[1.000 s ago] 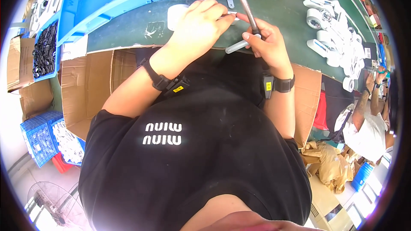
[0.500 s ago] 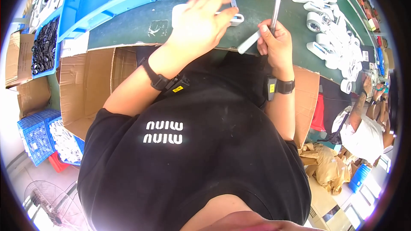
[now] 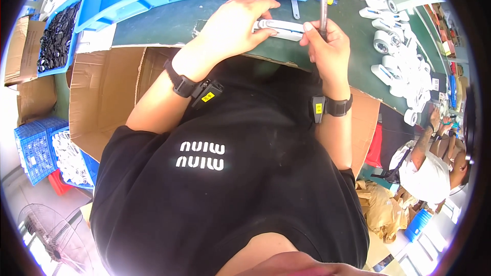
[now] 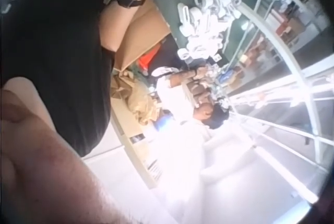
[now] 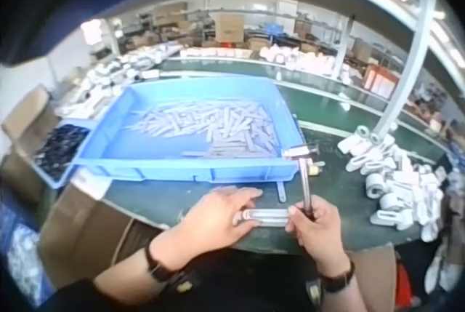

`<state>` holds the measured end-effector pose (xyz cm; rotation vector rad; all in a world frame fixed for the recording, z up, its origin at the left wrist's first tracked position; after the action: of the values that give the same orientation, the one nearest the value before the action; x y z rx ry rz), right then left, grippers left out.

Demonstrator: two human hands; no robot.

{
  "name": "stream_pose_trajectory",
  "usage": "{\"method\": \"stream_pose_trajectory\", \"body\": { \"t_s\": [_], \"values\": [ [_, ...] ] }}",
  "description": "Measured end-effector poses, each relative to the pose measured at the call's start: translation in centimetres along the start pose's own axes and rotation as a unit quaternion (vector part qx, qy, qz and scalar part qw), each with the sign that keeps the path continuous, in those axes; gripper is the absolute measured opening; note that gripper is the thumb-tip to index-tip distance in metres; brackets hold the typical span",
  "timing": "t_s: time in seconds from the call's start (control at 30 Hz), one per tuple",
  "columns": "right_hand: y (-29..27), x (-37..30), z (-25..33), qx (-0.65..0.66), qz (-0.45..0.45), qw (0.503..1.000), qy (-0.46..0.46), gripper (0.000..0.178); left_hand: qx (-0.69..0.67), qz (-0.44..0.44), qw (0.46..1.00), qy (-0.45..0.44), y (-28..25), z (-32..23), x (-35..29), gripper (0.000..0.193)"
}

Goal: Assembling mechanical components into plastic housings using a mallet.

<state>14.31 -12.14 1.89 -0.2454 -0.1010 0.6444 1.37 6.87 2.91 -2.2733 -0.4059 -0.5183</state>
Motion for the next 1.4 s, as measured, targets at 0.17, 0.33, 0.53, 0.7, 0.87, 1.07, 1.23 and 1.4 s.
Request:
{"method": "stream_pose_trajectory", "body": {
  "t_s": [0.17, 0.33, 0.53, 0.7, 0.87, 1.07, 1.23, 1.4],
  "values": [
    [0.4, 0.2, 0.0, -0.014, 0.012, 1.000, 0.023, 0.012, 0.007, 0.026, 1.000, -0.015, -0.3, 0.1, -0.1, 0.033],
    [0.1, 0.4, 0.0, -0.057, 0.024, 0.997, 0.046, 0.014, 0.022, -0.028, 0.995, 0.096, 0.1, 0.3, -0.5, 0.023],
    [0.4, 0.1, 0.3, -0.164, -0.014, 0.986, 0.014, 0.020, 0.064, -0.015, 0.995, 0.076, 0.2, -0.1, -0.9, 0.022],
    [0.3, 0.2, -1.1, -0.131, 0.002, 0.991, 0.040, 0.019, 0.126, 0.007, 0.991, 0.034, 0.4, -2.0, -0.5, 0.018],
    [0.8, -0.1, 0.0, -0.203, -0.010, 0.979, -0.025, 0.017, 0.133, -0.034, 0.990, 0.037, 2.4, -3.2, -0.4, 0.016],
    [0.5, 0.1, 0.0, -0.220, -0.010, 0.974, -0.049, 0.018, 0.128, -0.007, 0.987, 0.091, 3.6, -2.9, -0.1, 0.017],
    [0.4, -0.3, -0.2, -0.229, -0.029, 0.971, -0.060, 0.019, 0.159, -0.029, 0.982, 0.096, 4.2, -2.8, -0.2, 0.017],
    [-1.4, -3.2, 0.2, -0.098, -0.042, 0.988, -0.108, 0.037, 0.152, -0.042, 0.984, 0.082, 4.1, -2.4, -0.2, 0.018]
  ]
}}
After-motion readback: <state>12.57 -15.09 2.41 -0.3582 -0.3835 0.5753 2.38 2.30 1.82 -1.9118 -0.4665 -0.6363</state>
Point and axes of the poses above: each hand's wrist, its own x-axis towards the middle knuckle, its own y-axis out of the palm, z = x × y, the point moved 4 cm from there along x, towards the middle knuckle, and after that the axes turned 7 degrees about -x, right-handed, at the moved point
